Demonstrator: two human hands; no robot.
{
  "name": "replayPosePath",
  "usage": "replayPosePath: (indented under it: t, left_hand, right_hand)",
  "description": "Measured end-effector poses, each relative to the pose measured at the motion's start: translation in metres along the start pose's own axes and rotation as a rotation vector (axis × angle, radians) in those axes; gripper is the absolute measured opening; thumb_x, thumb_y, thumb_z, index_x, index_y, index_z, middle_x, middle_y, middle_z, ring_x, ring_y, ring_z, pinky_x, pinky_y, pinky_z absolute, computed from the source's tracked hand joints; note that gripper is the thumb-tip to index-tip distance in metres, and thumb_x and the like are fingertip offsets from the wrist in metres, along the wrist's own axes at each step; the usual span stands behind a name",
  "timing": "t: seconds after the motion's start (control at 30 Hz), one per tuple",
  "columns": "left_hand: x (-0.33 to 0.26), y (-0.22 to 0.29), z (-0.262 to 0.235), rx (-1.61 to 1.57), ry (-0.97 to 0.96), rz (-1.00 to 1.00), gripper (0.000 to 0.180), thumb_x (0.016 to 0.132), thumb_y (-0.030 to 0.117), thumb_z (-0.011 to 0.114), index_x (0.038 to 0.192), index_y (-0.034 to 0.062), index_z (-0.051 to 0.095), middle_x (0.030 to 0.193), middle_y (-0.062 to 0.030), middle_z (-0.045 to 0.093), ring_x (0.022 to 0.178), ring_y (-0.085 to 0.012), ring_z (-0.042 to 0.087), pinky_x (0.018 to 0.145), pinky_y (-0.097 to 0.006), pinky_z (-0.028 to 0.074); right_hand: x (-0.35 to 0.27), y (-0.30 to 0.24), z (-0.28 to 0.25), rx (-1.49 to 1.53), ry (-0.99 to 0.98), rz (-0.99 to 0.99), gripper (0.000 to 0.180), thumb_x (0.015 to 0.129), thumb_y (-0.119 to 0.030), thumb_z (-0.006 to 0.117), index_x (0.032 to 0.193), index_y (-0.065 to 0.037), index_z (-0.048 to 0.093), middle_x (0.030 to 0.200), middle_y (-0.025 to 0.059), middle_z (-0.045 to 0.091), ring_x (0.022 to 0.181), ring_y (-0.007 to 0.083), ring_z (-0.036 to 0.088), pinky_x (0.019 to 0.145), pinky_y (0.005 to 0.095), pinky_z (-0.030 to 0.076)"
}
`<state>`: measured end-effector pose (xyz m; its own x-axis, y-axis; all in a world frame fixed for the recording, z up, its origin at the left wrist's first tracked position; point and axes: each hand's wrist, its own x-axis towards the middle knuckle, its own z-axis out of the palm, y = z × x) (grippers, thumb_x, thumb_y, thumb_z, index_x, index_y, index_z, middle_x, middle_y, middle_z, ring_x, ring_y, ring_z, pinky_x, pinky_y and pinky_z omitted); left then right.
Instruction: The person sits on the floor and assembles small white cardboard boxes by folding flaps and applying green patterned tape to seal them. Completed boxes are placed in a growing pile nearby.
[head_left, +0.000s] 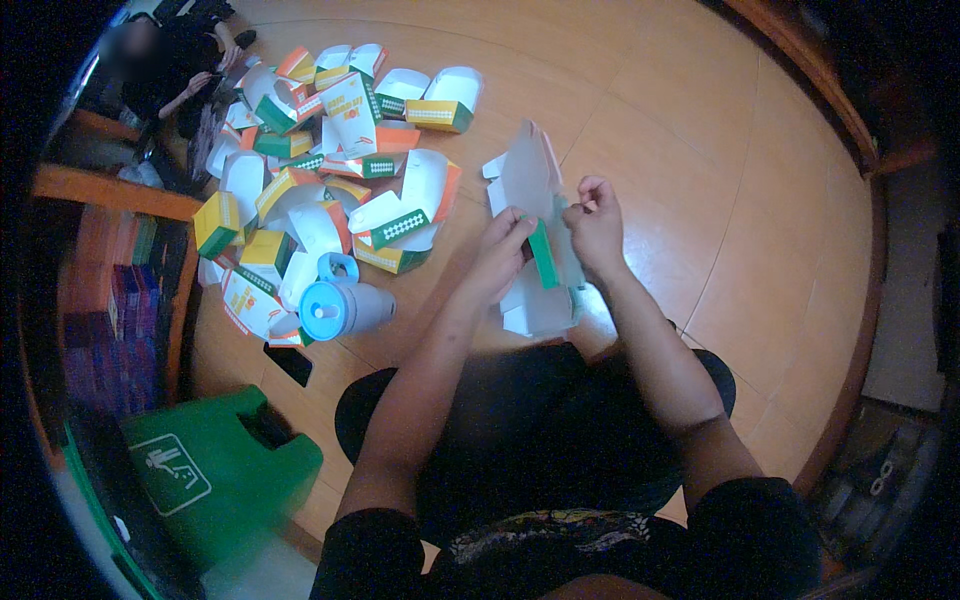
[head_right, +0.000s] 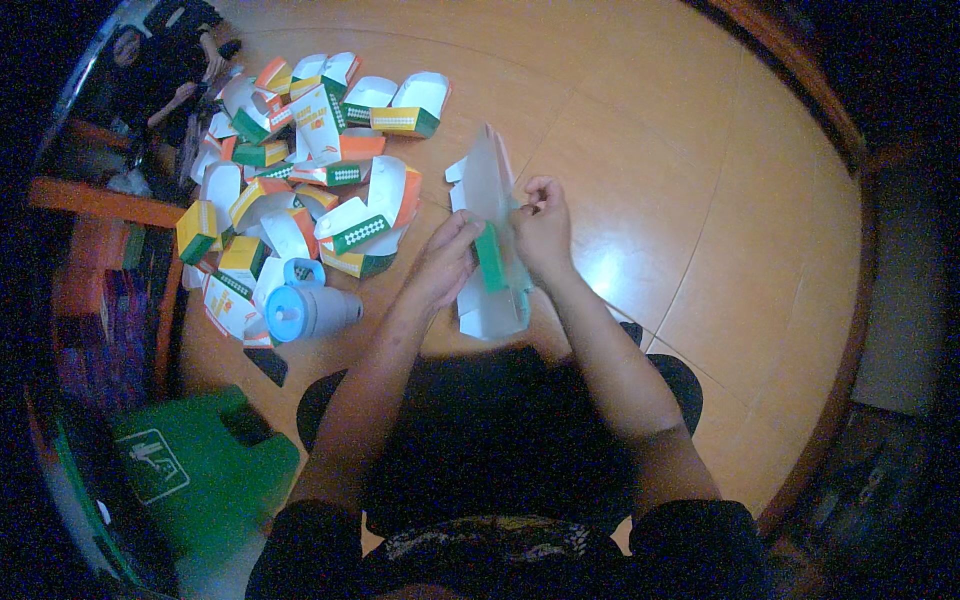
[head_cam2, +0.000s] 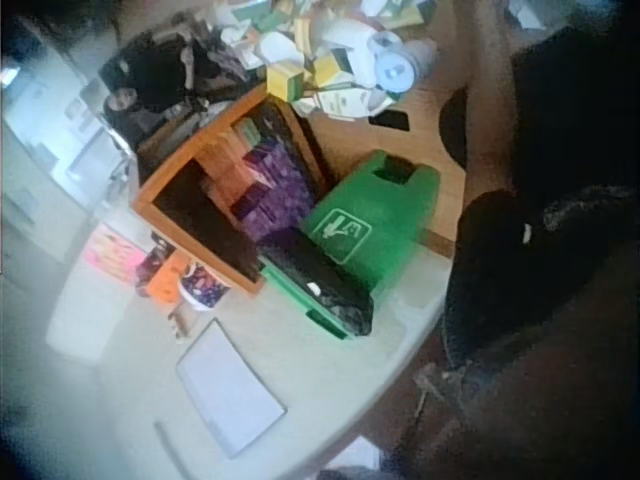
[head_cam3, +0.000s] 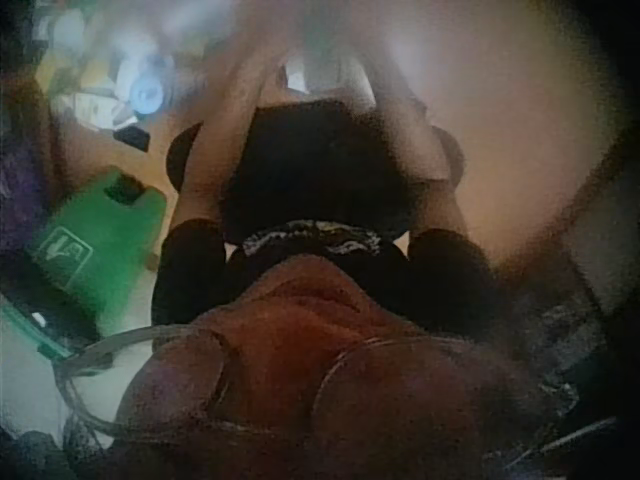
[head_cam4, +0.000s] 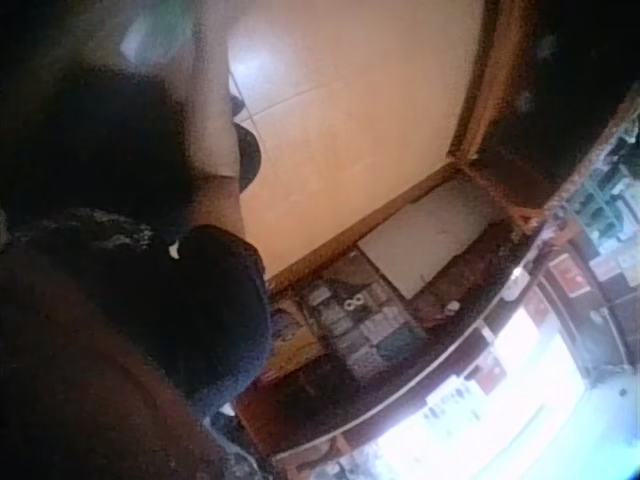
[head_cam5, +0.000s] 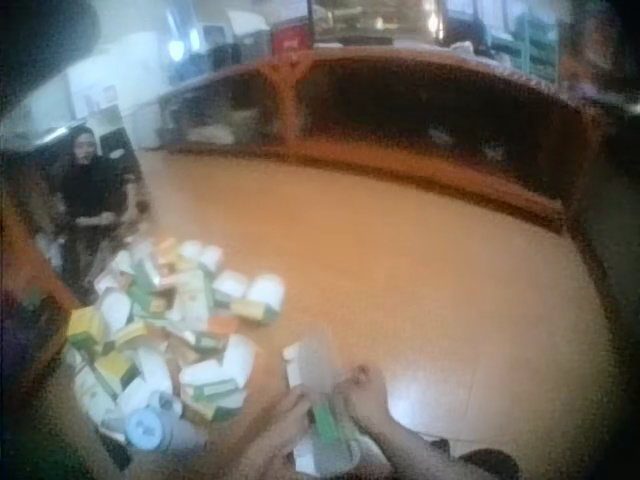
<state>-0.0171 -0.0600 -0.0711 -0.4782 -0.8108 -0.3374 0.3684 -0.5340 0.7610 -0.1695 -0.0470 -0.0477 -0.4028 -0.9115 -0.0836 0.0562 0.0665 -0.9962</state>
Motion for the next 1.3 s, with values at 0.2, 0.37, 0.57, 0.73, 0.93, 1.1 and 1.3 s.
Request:
replayPosePath:
  t: [0.2,0.37,0.57,0.73,0.93,1.1,1.3]
  left_hand:
    - [-0.013,0.049,0.022,0.477,0.121,0.214,0.010,0.098,0.017,0.050,0.098,0.0077,0.050,0.088,-0.0028,0.059,0.084,-0.0115,0.058,0.077,-0.029,0.048]
    - [-0.027,0.058,0.011,0.436,0.083,0.312,0.010,0.098,0.018,0.050,0.095,0.0078,0.049,0.088,-0.0033,0.060,0.080,-0.0107,0.059,0.074,-0.028,0.049]
    - [-0.054,0.064,0.038,0.416,-0.108,0.248,0.014,0.099,0.019,0.052,0.104,0.0065,0.056,0.103,-0.0054,0.063,0.092,-0.0129,0.061,0.084,-0.029,0.049]
    - [-0.068,0.058,0.064,1.068,-0.084,0.397,0.030,0.083,0.025,0.073,0.100,0.0039,0.059,0.102,-0.0077,0.063,0.093,-0.0164,0.059,0.083,-0.029,0.049]
    - [-0.071,0.060,0.068,1.308,-0.147,0.534,0.031,0.076,0.017,0.077,0.097,0.0022,0.060,0.088,-0.0081,0.060,0.075,-0.0198,0.058,0.067,-0.030,0.048]
    - [-0.059,0.052,0.063,1.084,0.046,0.439,0.018,0.083,0.008,0.069,0.093,0.0003,0.057,0.083,-0.0059,0.061,0.067,-0.0127,0.057,0.059,-0.026,0.047]
    - [-0.049,0.034,0.050,0.669,0.156,0.319,0.011,0.085,0.001,0.064,0.091,-0.0010,0.056,0.080,-0.0044,0.061,0.067,-0.0105,0.061,0.061,-0.023,0.050]
  right_hand:
    - [0.044,0.070,-0.089,-0.645,0.058,-0.173,0.017,0.074,0.003,0.058,0.089,-0.005,0.054,0.089,0.0052,0.054,0.080,0.0157,0.055,0.069,0.0314,0.047]
    - [-0.003,0.000,-0.048,-0.106,-0.220,0.229,0.027,0.088,-0.021,0.064,0.109,-0.010,0.052,0.102,0.0082,0.055,0.089,0.0216,0.058,0.067,0.0327,0.052]
    - [-0.063,-0.070,-0.016,0.194,-0.505,0.439,0.036,0.095,-0.020,0.053,0.128,-0.009,0.044,0.114,0.0107,0.055,0.098,0.0209,0.060,0.075,0.0360,0.055]
    - [-0.053,-0.032,-0.031,0.471,-0.183,0.461,0.025,0.095,-0.014,0.049,0.116,0.000,0.049,0.102,0.0087,0.059,0.086,0.0168,0.060,0.072,0.0318,0.050]
    - [-0.035,-0.042,-0.025,0.398,-0.023,0.397,0.020,0.096,-0.018,0.051,0.111,-0.005,0.052,0.096,0.0067,0.056,0.084,0.0186,0.058,0.064,0.0390,0.053]
    - [-0.030,-0.060,-0.035,0.446,-0.175,0.295,0.027,0.093,-0.008,0.055,0.119,0.000,0.051,0.099,0.0081,0.057,0.092,0.0175,0.061,0.080,0.0368,0.060]
    - [-0.037,-0.079,-0.043,-0.299,-0.323,-0.250,0.022,0.090,0.000,0.057,0.111,0.000,0.063,0.098,0.0082,0.061,0.091,0.0158,0.063,0.078,0.0298,0.059]
